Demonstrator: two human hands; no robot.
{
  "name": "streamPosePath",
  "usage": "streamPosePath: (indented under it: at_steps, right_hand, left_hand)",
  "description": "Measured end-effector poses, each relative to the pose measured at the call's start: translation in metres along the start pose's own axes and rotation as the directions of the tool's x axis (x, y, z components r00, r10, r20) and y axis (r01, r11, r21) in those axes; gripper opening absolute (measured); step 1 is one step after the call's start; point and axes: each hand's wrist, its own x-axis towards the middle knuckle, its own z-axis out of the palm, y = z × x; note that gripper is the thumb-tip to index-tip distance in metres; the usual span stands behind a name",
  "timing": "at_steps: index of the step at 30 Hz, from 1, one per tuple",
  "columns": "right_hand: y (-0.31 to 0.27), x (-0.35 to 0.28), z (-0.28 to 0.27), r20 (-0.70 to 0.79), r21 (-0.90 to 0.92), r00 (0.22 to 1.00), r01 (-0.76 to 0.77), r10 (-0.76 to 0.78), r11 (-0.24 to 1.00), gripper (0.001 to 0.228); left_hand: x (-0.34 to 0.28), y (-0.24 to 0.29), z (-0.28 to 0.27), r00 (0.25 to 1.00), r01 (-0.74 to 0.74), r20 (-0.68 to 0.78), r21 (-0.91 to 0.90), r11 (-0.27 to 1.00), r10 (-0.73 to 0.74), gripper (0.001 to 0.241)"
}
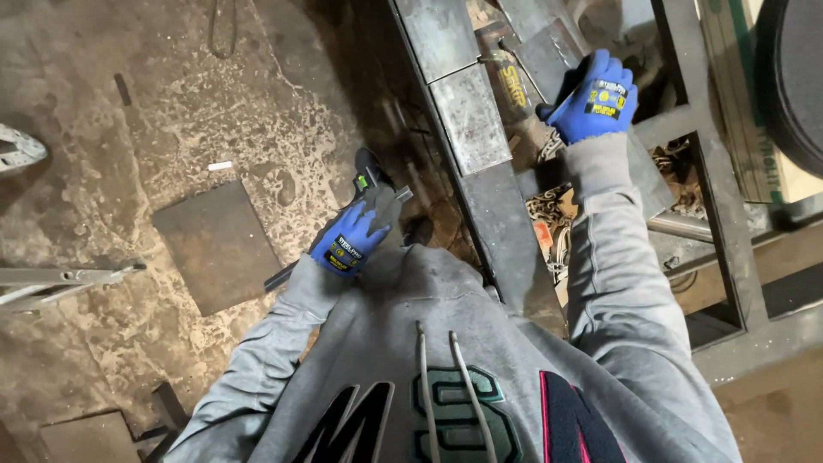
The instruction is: The person marks a steel bar with a marker using a square, then positions metal bars on a welded frame and taps them into place with a hammer, working along the frame and finally lifting a bar off the assembly.
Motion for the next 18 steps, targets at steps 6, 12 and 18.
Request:
streamPosePath:
  at_steps: [6,12,18]
  right_hand:
    - [-0.004,-0.006,0.001,0.358,0.388,0.892,-0.41,0.275,0.825,0.067]
    - [-0.018,-0.014,-0.026,-0.056,0.116,0.989,-0.13,0.137,0.985,0.072]
    - [0.008,0.0,0.007,-0.074,-0.022,0.997,0.016,-0.018,1.0,0.1]
  left_hand:
    - [-0.001,-0.002,0.009,0.993,-0.024,-0.116,0.018,1.0,0.026,0.048]
    - [0.029,0.014,-0.09,0.979,0.089,-0.185,0.019,0.996,-0.084,0.049]
    - [0.023,0.012,-0.065,0.979,0.101,-0.174,-0.057,0.993,-0.109,0.037]
